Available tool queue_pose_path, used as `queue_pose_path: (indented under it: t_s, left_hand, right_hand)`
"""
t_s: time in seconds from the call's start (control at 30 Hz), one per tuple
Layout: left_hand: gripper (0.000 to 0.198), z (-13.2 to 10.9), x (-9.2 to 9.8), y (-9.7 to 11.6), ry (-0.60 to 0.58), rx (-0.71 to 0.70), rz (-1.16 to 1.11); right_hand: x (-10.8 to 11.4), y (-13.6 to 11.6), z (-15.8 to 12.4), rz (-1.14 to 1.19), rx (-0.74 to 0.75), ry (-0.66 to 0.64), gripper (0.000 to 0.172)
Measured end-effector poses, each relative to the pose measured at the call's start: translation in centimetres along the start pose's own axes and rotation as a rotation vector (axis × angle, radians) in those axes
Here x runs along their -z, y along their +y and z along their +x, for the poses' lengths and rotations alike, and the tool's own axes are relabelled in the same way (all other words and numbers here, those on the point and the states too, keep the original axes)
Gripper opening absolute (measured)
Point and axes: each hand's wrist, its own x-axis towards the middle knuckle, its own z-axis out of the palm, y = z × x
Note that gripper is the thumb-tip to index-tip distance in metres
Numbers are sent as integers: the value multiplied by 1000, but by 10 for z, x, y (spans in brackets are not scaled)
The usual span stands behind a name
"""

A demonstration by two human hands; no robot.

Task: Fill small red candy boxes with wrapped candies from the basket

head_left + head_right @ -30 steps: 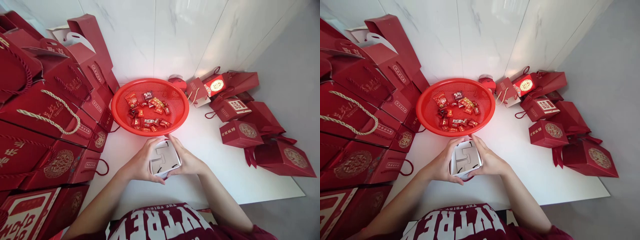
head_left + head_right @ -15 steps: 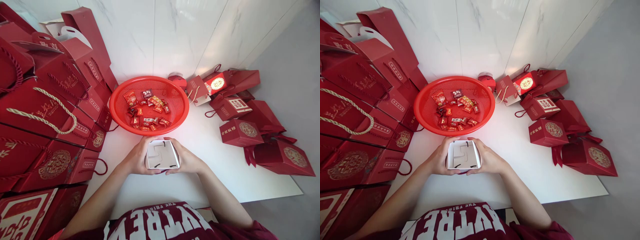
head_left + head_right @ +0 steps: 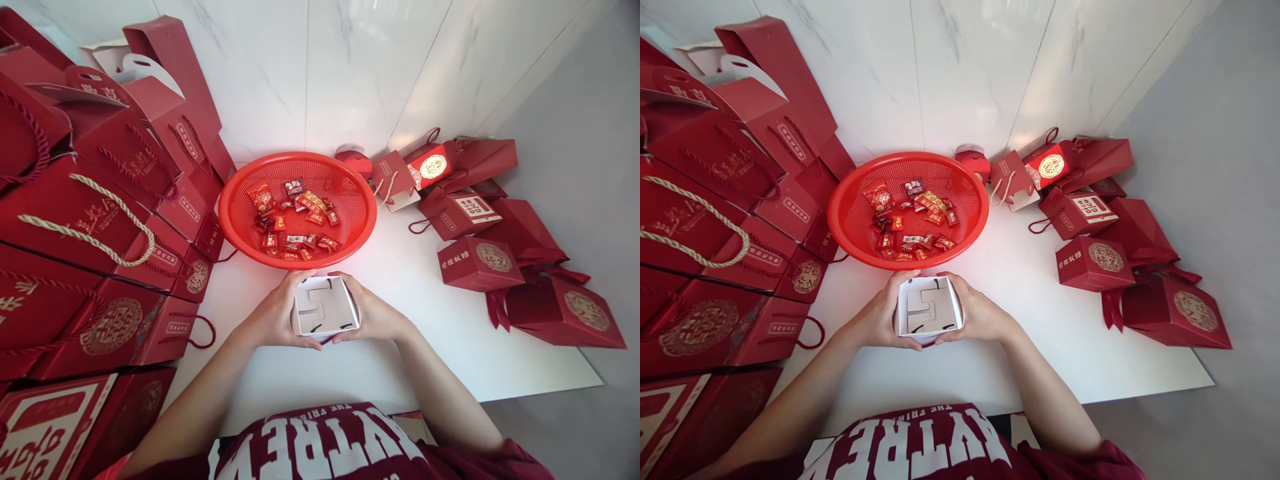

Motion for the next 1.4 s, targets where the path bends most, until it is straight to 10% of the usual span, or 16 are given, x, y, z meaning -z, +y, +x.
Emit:
queue_pose_path:
  t_s: [0.4,0.6,0.77,0.9,1.13,1.4]
  left_hand:
    - [111,1,5,7,-40,114,9]
    - [104,1,9,12,-70,82,72]
    - [104,2,12,17,-102,82,91]
    - [105,1,11,20,-97,83,92]
    - [108,-1,10,21,-78,99,100]
    - [108,-2,10,21,-90,93,82]
  right_hand:
    - [6,-5,-4,-88,-46,-61,125]
    - [59,-11,-24,-380,-214,72,48]
    - [90,-52,-4,-552,-113,294,26]
    - [92,-82,51,-656,-29,152,26]
    - [73,-51,168,-965,-475,-399,25]
    - [52,-11,197,-1082,-638,-589,27]
